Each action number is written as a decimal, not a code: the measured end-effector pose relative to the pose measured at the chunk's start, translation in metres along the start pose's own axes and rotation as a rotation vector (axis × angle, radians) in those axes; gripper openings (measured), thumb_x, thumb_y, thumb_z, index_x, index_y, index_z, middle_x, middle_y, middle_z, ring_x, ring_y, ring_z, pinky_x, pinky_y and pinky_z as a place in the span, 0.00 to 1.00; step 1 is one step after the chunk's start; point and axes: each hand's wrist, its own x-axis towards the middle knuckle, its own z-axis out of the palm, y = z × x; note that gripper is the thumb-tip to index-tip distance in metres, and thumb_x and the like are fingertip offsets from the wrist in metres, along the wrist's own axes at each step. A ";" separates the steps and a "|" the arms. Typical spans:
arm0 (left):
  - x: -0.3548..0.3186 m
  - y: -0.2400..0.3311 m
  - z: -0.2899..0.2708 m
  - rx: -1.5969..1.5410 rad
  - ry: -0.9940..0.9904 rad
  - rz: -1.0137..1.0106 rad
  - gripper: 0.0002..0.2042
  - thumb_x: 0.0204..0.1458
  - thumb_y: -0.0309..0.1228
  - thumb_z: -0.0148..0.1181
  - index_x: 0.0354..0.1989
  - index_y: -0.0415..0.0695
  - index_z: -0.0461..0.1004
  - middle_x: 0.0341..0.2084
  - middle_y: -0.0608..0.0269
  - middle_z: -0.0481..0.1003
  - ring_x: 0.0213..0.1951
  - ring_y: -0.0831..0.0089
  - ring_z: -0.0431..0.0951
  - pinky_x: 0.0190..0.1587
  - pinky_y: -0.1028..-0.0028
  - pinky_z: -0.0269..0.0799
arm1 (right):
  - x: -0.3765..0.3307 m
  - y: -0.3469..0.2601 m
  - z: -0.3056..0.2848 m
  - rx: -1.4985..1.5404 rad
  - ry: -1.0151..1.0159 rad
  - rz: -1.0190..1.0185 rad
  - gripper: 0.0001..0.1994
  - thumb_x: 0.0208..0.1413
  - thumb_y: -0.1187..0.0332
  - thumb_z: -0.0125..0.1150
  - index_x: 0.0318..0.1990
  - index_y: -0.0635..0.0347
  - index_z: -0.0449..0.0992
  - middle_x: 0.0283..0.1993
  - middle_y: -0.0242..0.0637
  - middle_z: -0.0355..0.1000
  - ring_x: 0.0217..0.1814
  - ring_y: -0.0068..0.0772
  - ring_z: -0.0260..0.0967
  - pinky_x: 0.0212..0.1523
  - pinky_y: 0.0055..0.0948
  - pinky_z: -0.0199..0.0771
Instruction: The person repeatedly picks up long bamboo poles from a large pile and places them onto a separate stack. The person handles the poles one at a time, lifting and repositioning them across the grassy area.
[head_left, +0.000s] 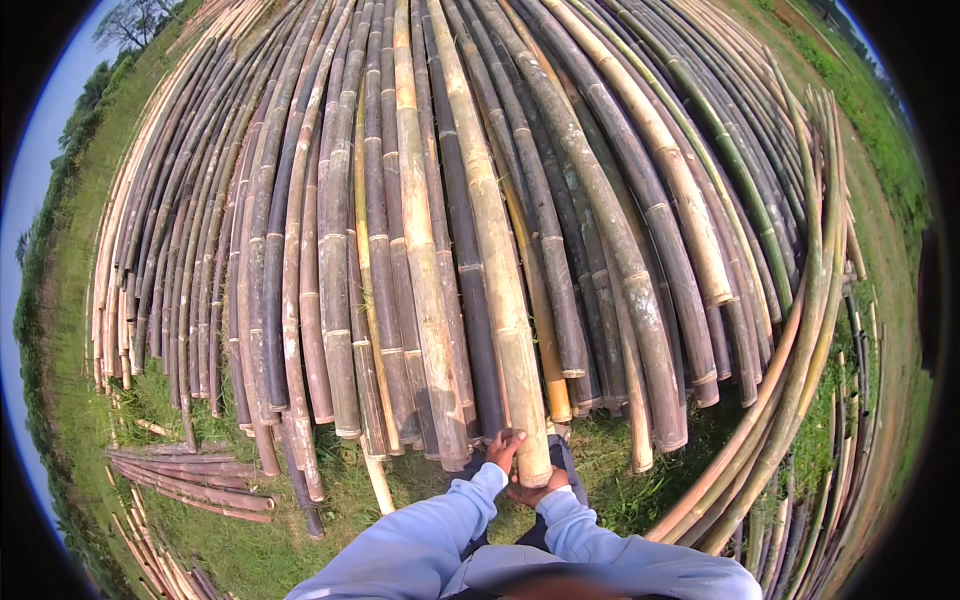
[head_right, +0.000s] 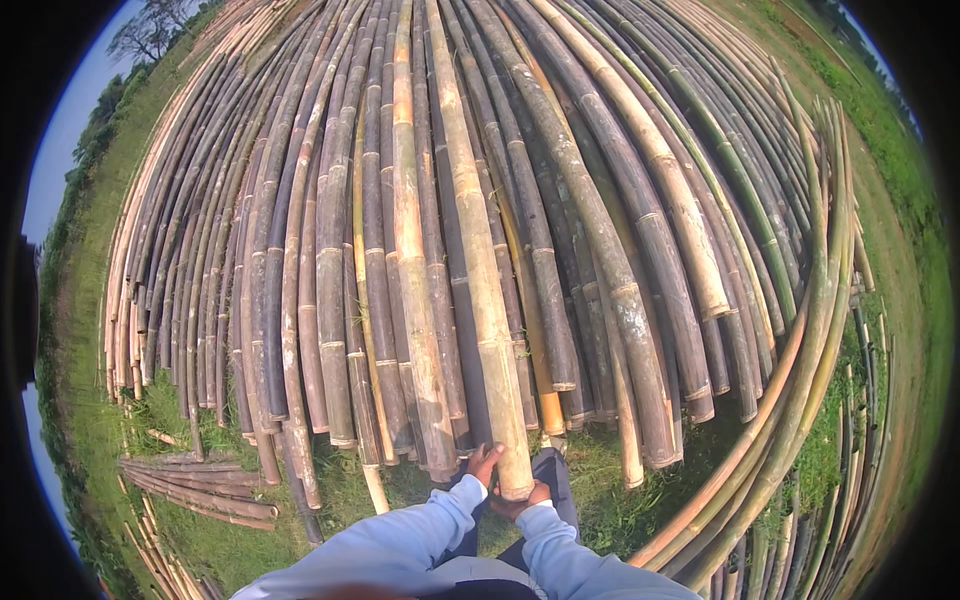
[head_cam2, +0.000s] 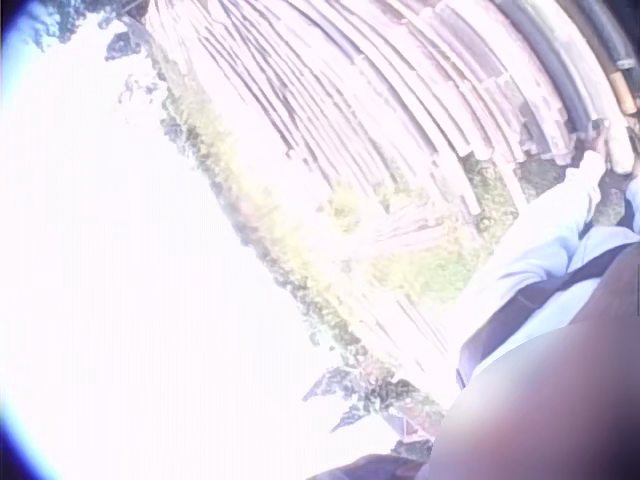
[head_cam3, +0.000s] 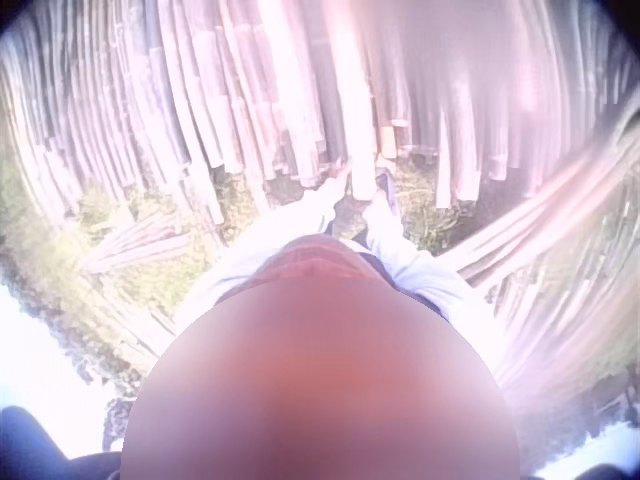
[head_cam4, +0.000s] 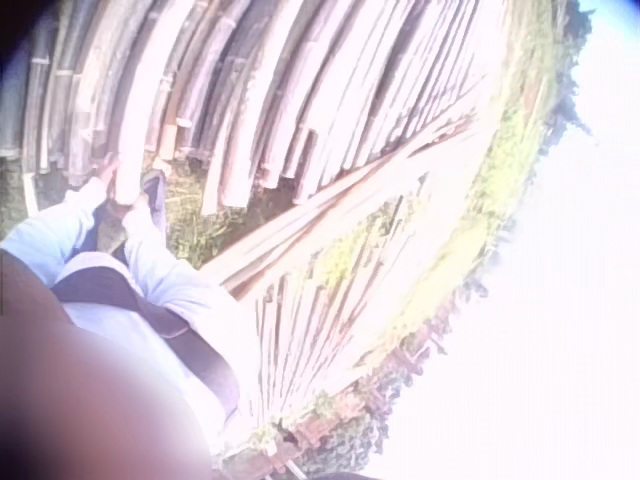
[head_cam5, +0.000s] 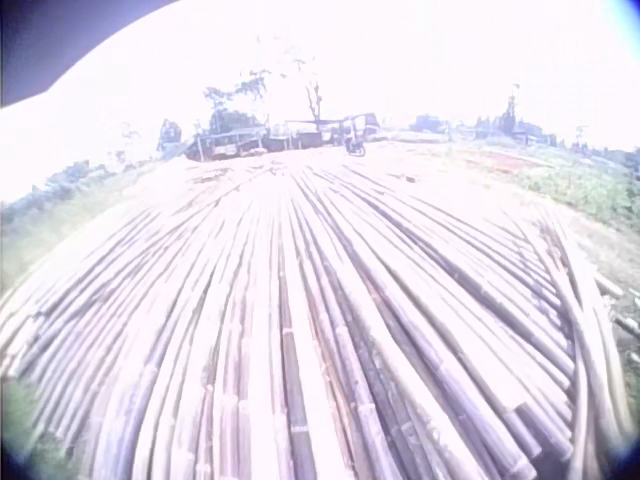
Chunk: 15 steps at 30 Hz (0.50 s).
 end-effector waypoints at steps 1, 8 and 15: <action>-0.006 0.002 0.013 -0.127 -0.050 -0.105 0.28 0.47 0.45 0.65 0.49 0.37 0.68 0.41 0.53 0.75 0.41 0.64 0.77 0.42 0.65 0.74 | -0.020 -0.001 0.005 -0.008 -0.034 0.016 0.23 0.57 0.54 0.33 0.49 0.54 0.71 0.43 0.43 0.73 0.44 0.47 0.70 0.59 0.60 0.54; -0.086 0.102 0.082 -0.023 -0.358 -0.198 0.26 0.46 0.44 0.65 0.46 0.36 0.71 0.36 0.52 0.77 0.39 0.63 0.78 0.44 0.65 0.75 | -0.155 -0.021 0.030 -0.447 -0.180 -0.180 0.30 0.58 0.45 0.30 0.60 0.53 0.62 0.57 0.50 0.66 0.57 0.54 0.65 0.60 0.57 0.57; -0.136 0.164 0.154 -0.098 -0.513 -0.063 0.27 0.46 0.41 0.64 0.50 0.35 0.70 0.41 0.54 0.76 0.44 0.66 0.76 0.49 0.68 0.70 | -0.269 -0.119 0.063 -0.734 -0.225 -0.456 0.54 0.44 0.24 0.40 0.64 0.69 0.52 0.58 0.56 0.63 0.57 0.52 0.65 0.55 0.48 0.65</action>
